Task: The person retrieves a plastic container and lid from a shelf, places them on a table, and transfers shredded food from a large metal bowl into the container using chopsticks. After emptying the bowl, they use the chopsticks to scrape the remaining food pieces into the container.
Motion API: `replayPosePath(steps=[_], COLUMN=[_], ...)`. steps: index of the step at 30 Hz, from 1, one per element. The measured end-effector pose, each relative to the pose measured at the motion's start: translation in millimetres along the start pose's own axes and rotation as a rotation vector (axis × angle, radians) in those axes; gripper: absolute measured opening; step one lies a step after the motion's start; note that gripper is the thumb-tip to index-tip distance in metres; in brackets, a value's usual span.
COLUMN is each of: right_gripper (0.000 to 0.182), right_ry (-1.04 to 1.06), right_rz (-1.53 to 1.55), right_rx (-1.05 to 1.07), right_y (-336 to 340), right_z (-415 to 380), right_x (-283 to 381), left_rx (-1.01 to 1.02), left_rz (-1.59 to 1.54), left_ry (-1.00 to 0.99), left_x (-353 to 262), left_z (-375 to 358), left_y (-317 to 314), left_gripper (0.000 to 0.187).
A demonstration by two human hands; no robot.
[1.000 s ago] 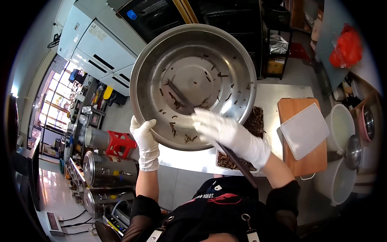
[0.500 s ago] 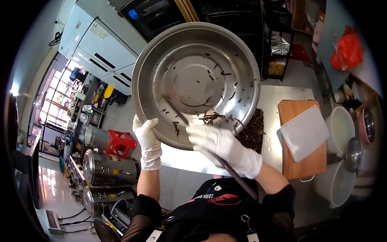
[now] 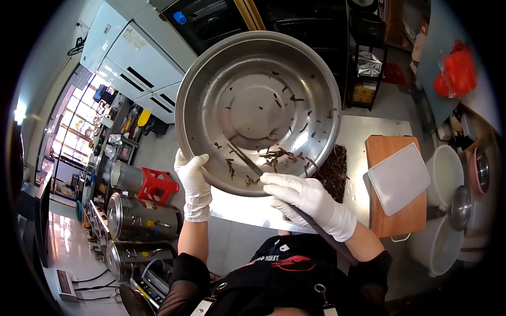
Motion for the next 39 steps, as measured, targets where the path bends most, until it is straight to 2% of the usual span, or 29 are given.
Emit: replayPosePath(steps=[2, 6, 9, 12, 13, 16, 17, 18, 21, 22, 24, 26, 28, 29, 32, 33, 37, 39], right_gripper=[0.035, 0.046, 0.045, 0.033, 0.025, 0.024, 0.021, 0.021, 0.020, 0.018, 0.018, 0.033, 0.043, 0.046, 0.035, 0.036, 0.037, 0.037], right_ry=[0.111, 0.026, 0.096, -0.050, -0.081, -0.139, -0.138, -0.136, -0.321, -0.360, -0.415, -0.321, -0.282, -0.213, -0.158, -0.170, -0.301, -0.218], right_rz=[0.006, -0.057, -0.135, -0.055, 0.017, 0.308, 0.507, 0.504, 0.380, 0.310, 0.413, 0.402, 0.331, 0.225, 0.295, 0.218, 0.124, 0.128], right_rx=[-0.123, -0.188, -0.056, 0.028, -0.090, -0.334, -0.434, -0.441, -0.300, -0.303, -0.402, -0.444, -0.385, -0.287, -0.151, -0.123, -0.265, -0.243], right_y=[19, 25, -5, -7, 3, 23, 21, 16, -10, -7, 4, 18, 10, -10, -53, -49, -22, -18], right_z=[1, 19, 14, -16, -21, -23, -18, -20, -35, -47, -73, -81, -72, -73, -78, -81, -113, -107], right_x=[-1, -12, -11, -2, -2, -15, -18, -20, -30, -29, -39, -27, -1, 8, 31, 33, 7, 23], left_rx=[-0.005, -0.028, 0.016, 0.006, 0.003, 0.005, 0.002, 0.010, -0.013, -0.010, -0.019, -0.032, -0.039, -0.044, -0.034, -0.030, -0.024, -0.006], left_rz=[-0.014, -0.013, 0.002, 0.005, 0.016, 0.036, 0.039, 0.040, -0.001, -0.002, 0.001, 0.030, 0.030, 0.022, -0.016, -0.017, 0.001, 0.002], left_ry=[0.009, 0.009, -0.022, -0.021, -0.013, -0.009, -0.028, -0.031, -0.011, -0.009, -0.005, -0.004, -0.011, -0.024, -0.043, -0.044, -0.049, -0.079], left_x=[-1, -5, -5, -7, -7, -3, -4, -7, -13, -12, -12, -11, -7, -5, 0, 0, 3, 3], left_z=[-1, -1, 5, 5, 5, 2, 4, 4, 5, 5, 2, 2, 2, 1, -1, 2, 1, 3], left_y=[-4, -6, -2, -4, -4, -4, -4, -8, -12, -12, -11, -11, -11, -11, -12, -11, -7, -9], left_gripper=[0.026, 0.023, 0.026, 0.025, 0.024, 0.024, 0.024, 0.024, 0.020, 0.020, 0.020, 0.020, 0.020, 0.020, 0.019, 0.019, 0.028, 0.030])
Point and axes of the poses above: each hand's wrist, its own z-axis towards the middle knuckle, its own y-axis out of the back of the hand, x = y × z, the point moved 9 cm from there along z, towards the middle knuckle, and after that the axes turned 7 degrees about x, right-handed, at the moved point
